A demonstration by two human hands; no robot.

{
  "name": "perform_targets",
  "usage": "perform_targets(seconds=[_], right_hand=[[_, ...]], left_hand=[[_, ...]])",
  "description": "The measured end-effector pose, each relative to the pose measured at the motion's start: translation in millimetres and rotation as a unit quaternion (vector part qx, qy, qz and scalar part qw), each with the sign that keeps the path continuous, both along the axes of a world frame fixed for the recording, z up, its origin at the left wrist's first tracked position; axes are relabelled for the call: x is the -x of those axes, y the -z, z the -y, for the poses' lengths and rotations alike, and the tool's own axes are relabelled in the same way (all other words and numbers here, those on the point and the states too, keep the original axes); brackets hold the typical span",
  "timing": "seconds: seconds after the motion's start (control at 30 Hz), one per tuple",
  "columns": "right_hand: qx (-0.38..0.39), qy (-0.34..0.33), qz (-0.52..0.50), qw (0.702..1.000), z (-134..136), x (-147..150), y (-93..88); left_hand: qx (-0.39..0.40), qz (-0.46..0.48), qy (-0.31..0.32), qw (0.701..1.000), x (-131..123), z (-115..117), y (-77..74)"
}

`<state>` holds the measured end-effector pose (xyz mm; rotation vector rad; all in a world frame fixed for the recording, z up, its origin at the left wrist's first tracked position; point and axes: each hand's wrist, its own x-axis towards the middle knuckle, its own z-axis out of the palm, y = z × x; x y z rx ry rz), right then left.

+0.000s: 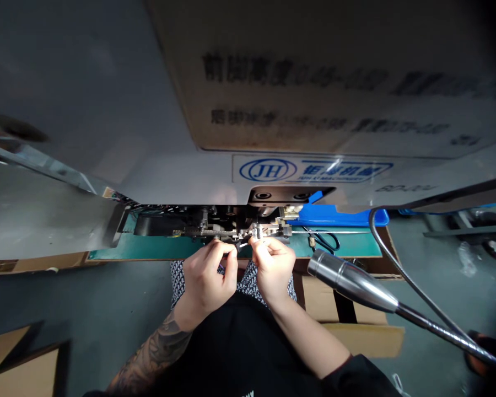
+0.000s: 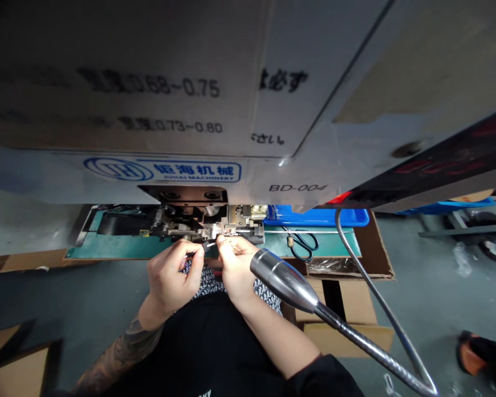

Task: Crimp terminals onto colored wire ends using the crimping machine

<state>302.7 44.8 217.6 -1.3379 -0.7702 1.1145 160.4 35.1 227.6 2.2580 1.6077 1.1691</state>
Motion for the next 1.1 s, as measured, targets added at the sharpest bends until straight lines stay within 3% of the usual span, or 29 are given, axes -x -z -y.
perform_targets(seconds=[0.3,0.47,0.53,0.63,0.73,0.87,0.93,1.0,1.1], right_hand=[[-0.006,0.0,0.026,1.0,2.8,0.4,3.0],[-0.092,-0.006,0.12,0.988,10.9,-8.3,9.8],[-0.125,-0.062,0.143,0.98,16.0,-17.6,11.2],[-0.126,-0.125,0.044,0.983,22.5,-32.9,11.8],[-0.075,-0.179,-0.04,0.98,23.6,-43.0,11.1],[0.027,-0.363,-0.049,0.93,20.4,-43.9,10.1],[0.057,-0.43,-0.104,0.895,19.7,-40.1,10.6],[0.077,-0.459,-0.164,0.87,20.1,-35.0,11.4],[0.092,-0.431,-0.204,0.874,21.3,-29.5,12.6]], left_hand=[[0.006,0.005,0.002,1.0,0.6,0.8,2.2],[0.102,0.066,0.087,0.989,6.2,0.9,-0.7],[0.172,0.12,0.136,0.968,11.2,1.3,-2.0],[0.272,0.25,0.176,0.912,18.9,2.4,-0.9],[0.325,0.424,0.143,0.833,22.3,3.3,2.6],[0.38,0.538,0.11,0.744,19.9,3.1,6.0],[0.39,0.55,0.116,0.729,18.0,3.0,7.1],[0.388,0.54,0.126,0.736,16.7,3.1,8.3],[0.371,0.501,0.145,0.768,15.9,3.6,9.9]])
